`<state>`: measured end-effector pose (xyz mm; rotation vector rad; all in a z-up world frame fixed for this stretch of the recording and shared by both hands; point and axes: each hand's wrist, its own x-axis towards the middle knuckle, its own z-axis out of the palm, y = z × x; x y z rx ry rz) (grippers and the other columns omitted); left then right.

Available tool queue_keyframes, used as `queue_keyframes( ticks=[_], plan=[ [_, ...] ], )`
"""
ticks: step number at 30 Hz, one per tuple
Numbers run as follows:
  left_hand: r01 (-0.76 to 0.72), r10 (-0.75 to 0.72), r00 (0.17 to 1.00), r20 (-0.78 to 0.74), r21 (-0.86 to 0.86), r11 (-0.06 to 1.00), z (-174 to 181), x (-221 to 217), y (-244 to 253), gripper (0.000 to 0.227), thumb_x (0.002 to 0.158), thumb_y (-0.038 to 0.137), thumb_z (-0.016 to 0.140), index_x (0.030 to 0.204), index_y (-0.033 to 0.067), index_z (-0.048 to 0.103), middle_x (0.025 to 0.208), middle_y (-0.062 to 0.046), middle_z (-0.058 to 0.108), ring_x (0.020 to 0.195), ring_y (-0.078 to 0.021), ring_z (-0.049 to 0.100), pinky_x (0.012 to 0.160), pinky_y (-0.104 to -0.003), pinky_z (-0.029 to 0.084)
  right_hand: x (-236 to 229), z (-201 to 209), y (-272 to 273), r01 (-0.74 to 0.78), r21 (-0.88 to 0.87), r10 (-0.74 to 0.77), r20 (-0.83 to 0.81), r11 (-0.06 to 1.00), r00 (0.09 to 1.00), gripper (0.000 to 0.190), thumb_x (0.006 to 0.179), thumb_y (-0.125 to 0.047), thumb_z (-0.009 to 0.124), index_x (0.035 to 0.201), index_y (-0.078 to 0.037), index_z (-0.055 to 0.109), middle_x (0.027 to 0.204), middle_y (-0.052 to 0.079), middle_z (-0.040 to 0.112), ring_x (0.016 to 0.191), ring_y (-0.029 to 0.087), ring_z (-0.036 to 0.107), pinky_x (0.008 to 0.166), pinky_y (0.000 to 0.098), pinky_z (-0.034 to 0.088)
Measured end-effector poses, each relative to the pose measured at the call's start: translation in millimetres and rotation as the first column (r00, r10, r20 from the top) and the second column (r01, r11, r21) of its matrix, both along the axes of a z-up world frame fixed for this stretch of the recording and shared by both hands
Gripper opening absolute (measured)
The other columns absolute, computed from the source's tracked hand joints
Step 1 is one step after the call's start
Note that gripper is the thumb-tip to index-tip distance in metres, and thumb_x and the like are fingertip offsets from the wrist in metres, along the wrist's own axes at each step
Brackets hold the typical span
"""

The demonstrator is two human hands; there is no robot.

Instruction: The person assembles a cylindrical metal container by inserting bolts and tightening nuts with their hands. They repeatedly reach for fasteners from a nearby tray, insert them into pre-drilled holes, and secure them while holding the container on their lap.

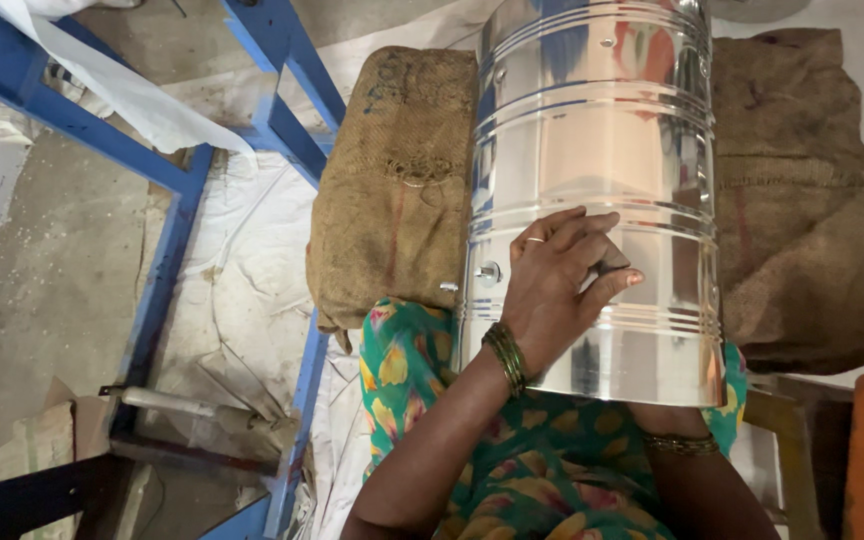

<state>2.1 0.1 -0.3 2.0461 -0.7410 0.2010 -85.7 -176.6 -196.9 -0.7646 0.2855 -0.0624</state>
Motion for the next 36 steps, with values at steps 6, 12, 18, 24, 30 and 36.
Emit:
queue_keyframes(
  ticks=[6,12,18,24,30,36],
  plan=[
    [-0.023,0.027,0.998,0.059,-0.054,0.998,-9,6,13,0.021,0.089,0.032,0.080,0.095,0.0148,0.069,0.135,-0.005,0.070,0.135,-0.0277,0.058,0.113,-0.047,0.039,-3,3,10,-0.067,-0.063,0.070,0.039,0.996,0.997,0.043,0.105,-0.039,0.061,0.120,0.001,0.060,0.091,0.011,0.064,0.075,0.022,0.061,0.064,0.0357,0.053],
    [0.019,-0.002,0.996,0.088,-0.185,0.983,-15,20,74,0.027,0.088,0.021,0.083,0.104,0.0074,0.066,0.135,-0.013,0.067,0.127,-0.0299,0.064,0.112,-0.043,0.048,-38,-18,33,-0.323,-0.460,0.376,0.025,0.827,0.926,0.043,0.105,-0.039,0.062,0.119,0.001,0.061,0.089,0.011,0.064,0.074,0.022,0.061,0.063,0.0358,0.053],
    [-0.078,0.058,0.995,-0.081,-0.271,0.959,-18,30,111,0.039,0.091,0.018,0.083,0.119,0.0037,0.060,0.140,-0.016,0.063,0.130,-0.0299,0.064,0.110,-0.039,0.051,-90,-20,-7,-0.715,-0.536,0.172,-0.734,0.449,0.657,0.052,0.099,-0.047,0.059,0.112,0.000,0.075,0.078,0.017,0.068,0.068,0.027,0.062,0.060,0.0386,0.049],
    [-0.062,0.062,0.998,-0.008,-0.188,0.980,-17,29,100,0.039,0.089,0.019,0.085,0.120,0.0054,0.065,0.140,-0.016,0.064,0.130,-0.0311,0.062,0.111,-0.041,0.050,-87,-20,-52,-0.431,-0.890,-0.084,-0.446,0.149,0.891,0.054,0.082,-0.037,0.070,0.123,-0.003,0.063,0.090,0.022,0.074,0.080,0.040,0.074,0.073,0.0477,0.056],
    [-0.069,0.076,0.995,0.062,-0.104,0.992,-20,35,86,0.037,0.095,0.022,0.079,0.126,0.0056,0.066,0.149,-0.017,0.056,0.138,-0.0328,0.054,0.117,-0.044,0.044,-51,-34,-70,-0.239,-0.971,-0.219,-0.231,-0.009,0.948,0.044,0.088,-0.021,0.071,0.126,0.001,0.068,0.110,0.032,0.069,0.103,0.047,0.068,0.084,0.0521,0.055],
    [-0.064,0.050,0.997,-0.060,-0.252,0.966,-44,35,90,0.034,0.107,0.016,0.062,0.139,0.0067,0.060,0.162,-0.017,0.045,0.150,-0.0312,0.047,0.124,-0.040,0.041,-34,64,-74,-0.202,-0.974,-0.169,-0.183,-0.102,0.968,0.064,0.088,-0.003,0.055,0.151,-0.005,0.060,0.102,0.033,0.067,0.087,0.044,0.070,0.078,0.0510,0.055]
  ],
)
